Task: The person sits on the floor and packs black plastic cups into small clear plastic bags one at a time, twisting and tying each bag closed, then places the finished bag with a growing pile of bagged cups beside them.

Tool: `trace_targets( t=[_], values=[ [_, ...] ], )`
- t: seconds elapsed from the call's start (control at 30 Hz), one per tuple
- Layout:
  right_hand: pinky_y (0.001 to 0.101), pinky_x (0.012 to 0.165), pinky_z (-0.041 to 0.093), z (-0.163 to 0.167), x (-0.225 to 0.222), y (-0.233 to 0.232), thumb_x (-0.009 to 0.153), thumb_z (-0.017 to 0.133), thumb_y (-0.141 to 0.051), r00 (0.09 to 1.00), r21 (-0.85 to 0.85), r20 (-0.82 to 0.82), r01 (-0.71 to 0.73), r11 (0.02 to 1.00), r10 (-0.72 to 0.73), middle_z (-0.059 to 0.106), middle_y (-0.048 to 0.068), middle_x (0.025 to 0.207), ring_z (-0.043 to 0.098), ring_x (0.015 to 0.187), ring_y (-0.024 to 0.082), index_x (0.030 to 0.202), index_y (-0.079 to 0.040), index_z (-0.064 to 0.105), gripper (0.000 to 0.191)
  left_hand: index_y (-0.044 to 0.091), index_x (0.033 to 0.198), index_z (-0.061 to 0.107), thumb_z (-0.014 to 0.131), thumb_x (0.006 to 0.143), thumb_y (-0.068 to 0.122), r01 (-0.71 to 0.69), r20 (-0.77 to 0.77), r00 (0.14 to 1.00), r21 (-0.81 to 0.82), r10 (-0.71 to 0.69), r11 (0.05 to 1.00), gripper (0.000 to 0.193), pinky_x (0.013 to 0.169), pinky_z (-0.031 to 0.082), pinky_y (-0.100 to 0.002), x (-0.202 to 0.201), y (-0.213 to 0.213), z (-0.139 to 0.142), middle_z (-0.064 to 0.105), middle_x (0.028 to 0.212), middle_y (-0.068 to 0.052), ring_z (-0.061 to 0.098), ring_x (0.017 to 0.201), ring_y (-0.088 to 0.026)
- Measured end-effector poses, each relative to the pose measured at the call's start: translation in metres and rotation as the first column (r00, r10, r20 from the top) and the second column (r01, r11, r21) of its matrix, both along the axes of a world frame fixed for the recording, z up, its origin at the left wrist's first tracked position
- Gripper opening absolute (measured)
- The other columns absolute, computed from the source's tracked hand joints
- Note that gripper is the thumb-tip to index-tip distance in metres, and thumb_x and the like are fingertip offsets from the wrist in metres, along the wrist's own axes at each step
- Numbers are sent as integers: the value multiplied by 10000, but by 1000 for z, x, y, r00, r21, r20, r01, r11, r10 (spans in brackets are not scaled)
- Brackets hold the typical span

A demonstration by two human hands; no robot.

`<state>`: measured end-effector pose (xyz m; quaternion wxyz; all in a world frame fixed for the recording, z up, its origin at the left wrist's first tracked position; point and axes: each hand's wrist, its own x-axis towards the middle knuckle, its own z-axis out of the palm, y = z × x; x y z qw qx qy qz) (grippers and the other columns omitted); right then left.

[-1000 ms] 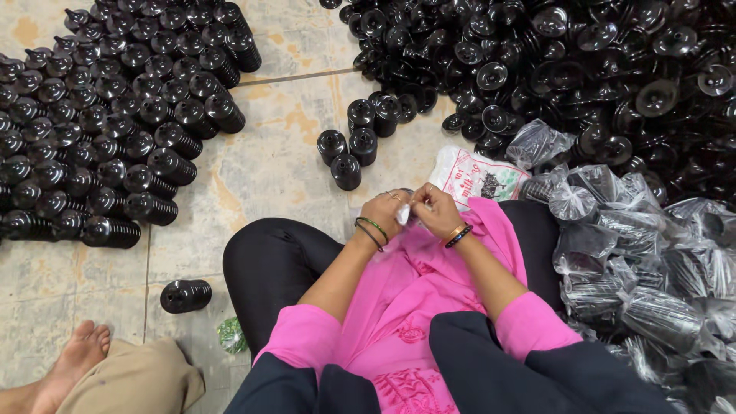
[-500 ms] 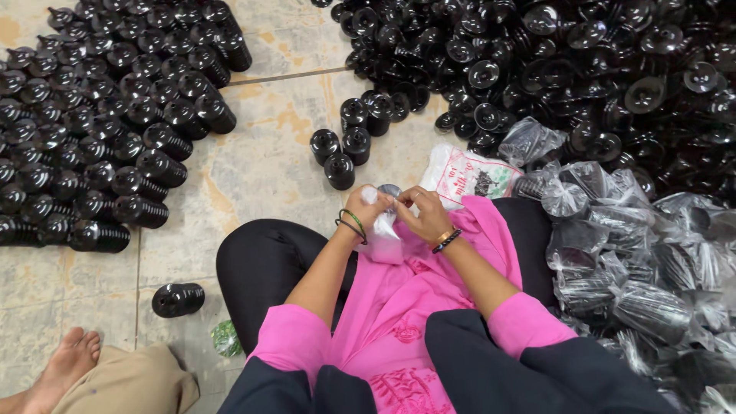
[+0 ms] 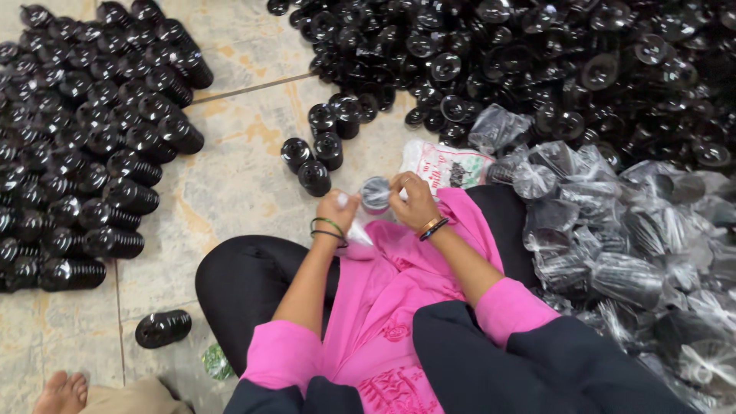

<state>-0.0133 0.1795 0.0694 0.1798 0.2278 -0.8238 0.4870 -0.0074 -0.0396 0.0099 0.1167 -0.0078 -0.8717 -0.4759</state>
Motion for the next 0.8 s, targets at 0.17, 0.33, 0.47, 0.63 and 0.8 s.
trace_targets(
  t=[0.17, 0.33, 0.47, 0.63, 0.8],
  values=[
    [295, 695, 549, 44, -10, 75, 957, 577, -46, 898, -362, 439, 218, 906, -40, 727, 24, 910, 646, 738, 88, 924, -42, 651, 81, 11, 941, 605, 564, 1032, 279, 20, 128, 984, 615, -124, 789, 286, 638, 559, -321, 0, -17, 13, 695, 759, -86, 718, 665, -180],
    [280, 681, 505, 172, 49, 184, 1058, 666, -153, 858, -101, 202, 499, 861, -473, 645, 15, 893, 604, 776, 108, 1045, -38, 572, 149, 22, 966, 617, 506, 1071, 344, -160, 216, 976, 642, 23, 750, 356, 599, 509, -302, -1, -47, 54, 687, 708, -108, 638, 622, -162],
    [415, 773, 561, 239, 82, 203, 993, 662, -241, 686, 642, 264, 400, 654, -678, 742, 214, 937, 718, 841, 288, 1103, 23, 677, 286, 20, 960, 626, 512, 1080, 395, -240, 228, 968, 711, 107, 661, 410, 645, 535, -300, 0, -68, 67, 697, 738, -101, 647, 675, -166],
    [484, 839, 547, 176, -5, 88, 892, 674, -355, 844, 647, 414, -9, 763, -341, 715, 213, 1074, 697, 965, 382, 1166, -26, 671, 428, 6, 931, 650, 539, 1051, 399, -286, 318, 945, 694, 75, 661, 425, 651, 556, -320, -9, -45, 43, 715, 761, -107, 691, 704, -187],
    [499, 1020, 463, 85, -87, -82, 815, 688, -167, 971, 662, 239, -169, 730, 8, 555, 186, 1359, 564, 1232, 389, 1343, -81, 579, 545, 4, 989, 657, 638, 929, 299, -60, 507, 861, 171, -36, 983, 302, 742, 544, -419, -22, -23, 23, 697, 872, -218, 681, 831, -346]
  ],
)
